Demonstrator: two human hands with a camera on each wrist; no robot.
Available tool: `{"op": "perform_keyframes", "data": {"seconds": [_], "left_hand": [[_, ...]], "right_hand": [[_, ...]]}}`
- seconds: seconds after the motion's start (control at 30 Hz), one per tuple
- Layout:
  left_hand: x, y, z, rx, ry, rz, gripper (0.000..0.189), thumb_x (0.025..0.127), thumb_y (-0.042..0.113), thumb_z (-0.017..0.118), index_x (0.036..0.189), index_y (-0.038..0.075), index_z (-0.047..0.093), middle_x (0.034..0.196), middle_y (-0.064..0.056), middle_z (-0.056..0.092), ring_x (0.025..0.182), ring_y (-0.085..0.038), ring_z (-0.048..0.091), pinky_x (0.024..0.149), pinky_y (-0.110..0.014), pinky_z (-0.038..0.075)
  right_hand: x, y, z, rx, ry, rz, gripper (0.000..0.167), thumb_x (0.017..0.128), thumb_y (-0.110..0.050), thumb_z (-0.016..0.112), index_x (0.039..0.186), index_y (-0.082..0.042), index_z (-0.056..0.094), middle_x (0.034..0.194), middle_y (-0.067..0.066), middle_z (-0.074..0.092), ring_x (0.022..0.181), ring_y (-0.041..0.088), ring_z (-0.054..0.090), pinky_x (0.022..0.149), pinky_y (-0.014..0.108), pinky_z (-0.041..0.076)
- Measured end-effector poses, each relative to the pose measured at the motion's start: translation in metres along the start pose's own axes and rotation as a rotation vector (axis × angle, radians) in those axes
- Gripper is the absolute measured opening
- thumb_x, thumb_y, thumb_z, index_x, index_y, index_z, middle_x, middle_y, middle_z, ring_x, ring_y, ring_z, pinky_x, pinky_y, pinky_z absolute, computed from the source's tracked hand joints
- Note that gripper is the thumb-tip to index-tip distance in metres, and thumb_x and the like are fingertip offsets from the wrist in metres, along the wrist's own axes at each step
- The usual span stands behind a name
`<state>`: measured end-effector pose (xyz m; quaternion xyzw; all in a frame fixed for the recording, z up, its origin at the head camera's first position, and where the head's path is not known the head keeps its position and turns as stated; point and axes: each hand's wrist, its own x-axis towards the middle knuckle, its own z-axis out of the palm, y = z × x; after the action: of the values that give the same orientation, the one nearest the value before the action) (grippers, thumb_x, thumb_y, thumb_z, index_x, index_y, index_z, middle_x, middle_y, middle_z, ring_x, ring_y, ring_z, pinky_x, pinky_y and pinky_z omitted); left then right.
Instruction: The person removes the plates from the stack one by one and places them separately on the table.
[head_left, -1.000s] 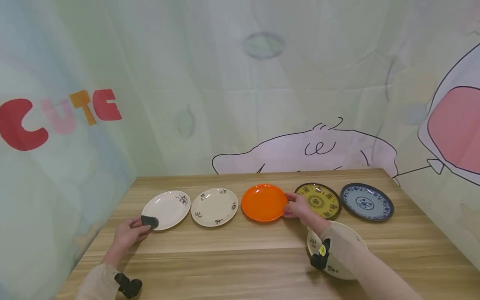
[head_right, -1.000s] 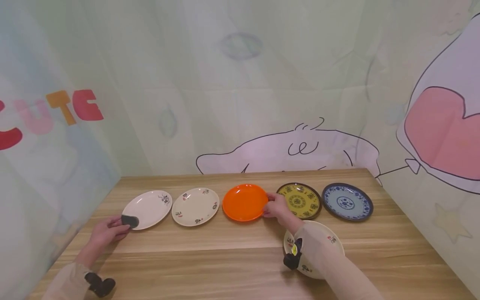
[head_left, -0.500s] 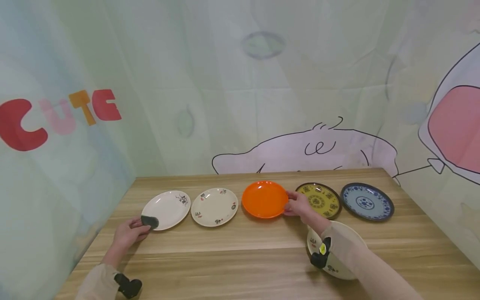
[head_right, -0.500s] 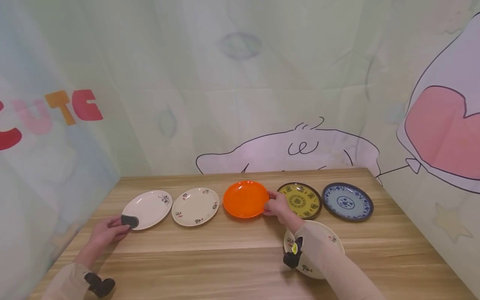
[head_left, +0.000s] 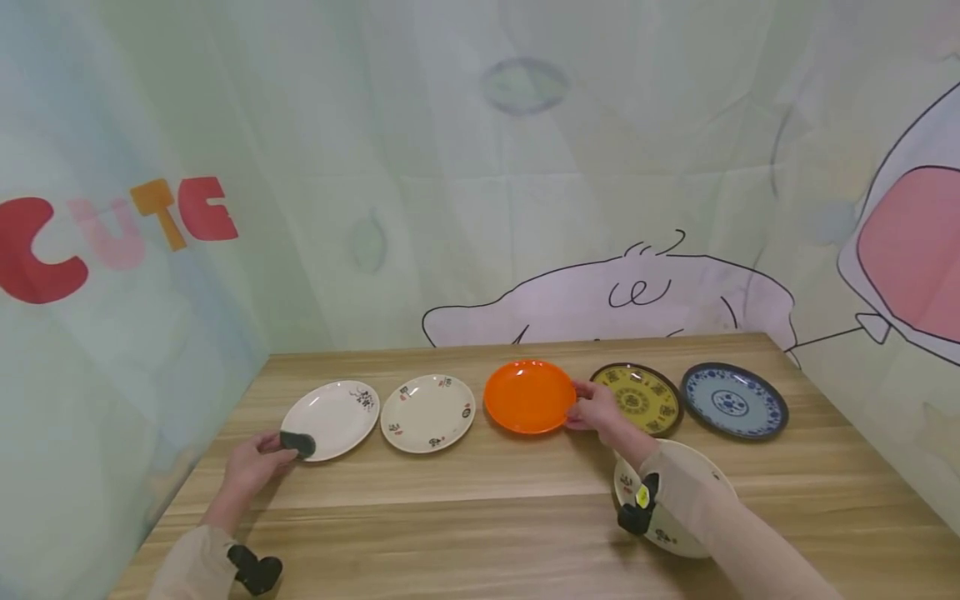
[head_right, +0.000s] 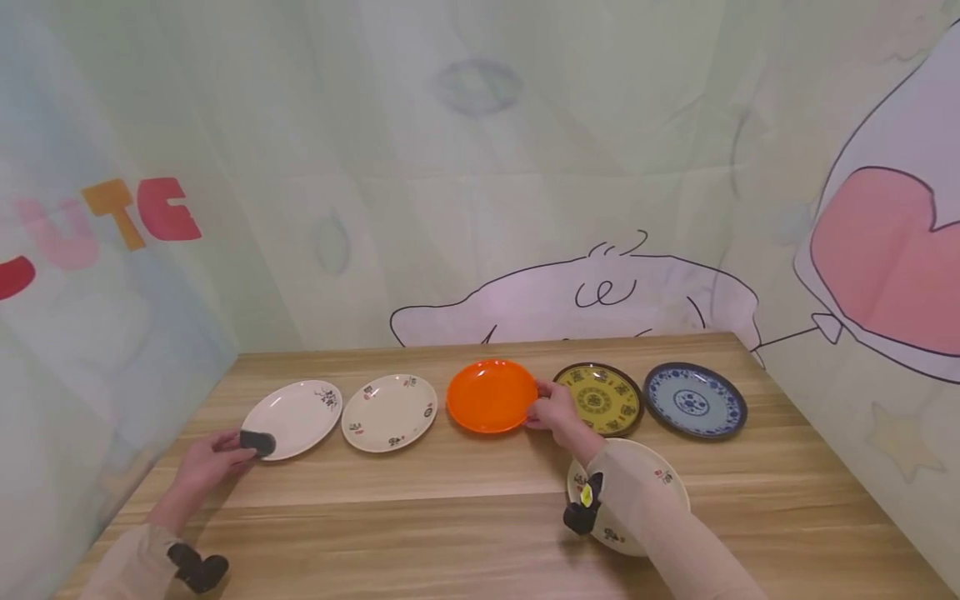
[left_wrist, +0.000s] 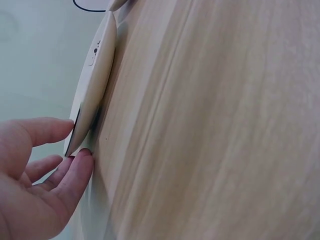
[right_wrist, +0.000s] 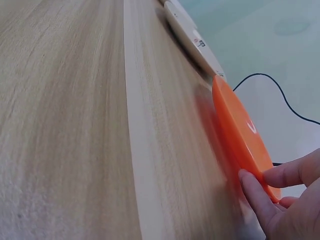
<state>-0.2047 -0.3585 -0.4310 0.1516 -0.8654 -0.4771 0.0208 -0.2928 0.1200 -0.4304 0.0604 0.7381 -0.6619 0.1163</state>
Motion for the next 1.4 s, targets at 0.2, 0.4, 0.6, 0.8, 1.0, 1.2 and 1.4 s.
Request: {"op": "perform_keyframes", "data": {"seconds": [0.2,0.4,0.6,0.8,1.0,1.2,1.4], "left_hand": [[-0.003,-0.001,0.000,0.035,0.006,0.028,0.061,0.080,0.007,0.061,0.126,-0.021,0.032,0.124,-0.040,0.039,0.090,-0.024,0.060,0.064,-0.016,0.052],[-0.003,-0.002,0.000,0.041,0.014,0.040,0.060,0.081,0.006,0.061,0.126,-0.021,0.032,0.124,-0.040,0.039,0.093,-0.029,0.059,0.063,-0.015,0.051],[-0.003,-0.003,0.000,0.050,0.019,0.045,0.059,0.080,0.006,0.061,0.125,-0.021,0.033,0.123,-0.040,0.039,0.099,-0.038,0.056,0.064,-0.017,0.052],[-0.004,-0.003,0.000,0.057,0.019,0.032,0.059,0.081,0.007,0.061,0.126,-0.019,0.033,0.125,-0.039,0.038,0.107,-0.043,0.050,0.067,-0.019,0.053],[-0.006,-0.003,-0.002,0.068,0.002,0.007,0.061,0.083,0.011,0.061,0.129,-0.018,0.031,0.129,-0.038,0.036,0.115,-0.046,0.041,0.073,-0.023,0.053],[-0.005,-0.002,-0.002,0.072,-0.013,0.013,0.062,0.084,0.012,0.060,0.130,-0.017,0.030,0.130,-0.037,0.034,0.117,-0.046,0.040,0.081,-0.030,0.052],[-0.005,-0.002,-0.003,0.090,-0.008,0.015,0.062,0.084,0.011,0.059,0.129,-0.018,0.030,0.129,-0.038,0.035,0.116,-0.047,0.040,0.085,-0.036,0.050]], "right_hand": [[-0.001,0.004,0.000,-0.021,0.006,0.017,0.062,0.076,0.017,0.047,0.135,0.005,0.034,0.130,0.027,0.041,0.067,0.015,0.059,0.067,0.031,0.057],[-0.002,0.004,0.002,-0.080,-0.007,0.001,0.061,0.076,0.017,0.049,0.135,0.006,0.035,0.130,0.028,0.041,0.069,0.016,0.060,0.066,0.032,0.057],[-0.002,0.004,0.002,-0.157,-0.028,-0.002,0.061,0.077,0.017,0.053,0.134,0.005,0.036,0.133,0.028,0.040,0.068,0.016,0.061,0.067,0.033,0.057],[-0.003,0.005,0.001,-0.178,-0.055,-0.017,0.061,0.078,0.015,0.056,0.134,0.006,0.035,0.133,0.029,0.039,0.066,0.015,0.062,0.068,0.034,0.057],[-0.004,0.005,0.001,-0.180,-0.067,-0.028,0.057,0.079,0.014,0.056,0.133,0.007,0.037,0.131,0.031,0.040,0.067,0.015,0.062,0.069,0.035,0.056],[-0.005,0.005,-0.004,-0.160,-0.074,-0.042,0.061,0.079,0.013,0.058,0.134,0.011,0.031,0.129,0.034,0.039,0.073,0.019,0.063,0.069,0.036,0.056],[-0.007,-0.003,-0.014,-0.195,-0.083,-0.050,0.066,0.081,0.006,0.060,0.136,0.011,0.025,0.132,0.033,0.036,0.077,0.022,0.065,0.069,0.034,0.056]]}}
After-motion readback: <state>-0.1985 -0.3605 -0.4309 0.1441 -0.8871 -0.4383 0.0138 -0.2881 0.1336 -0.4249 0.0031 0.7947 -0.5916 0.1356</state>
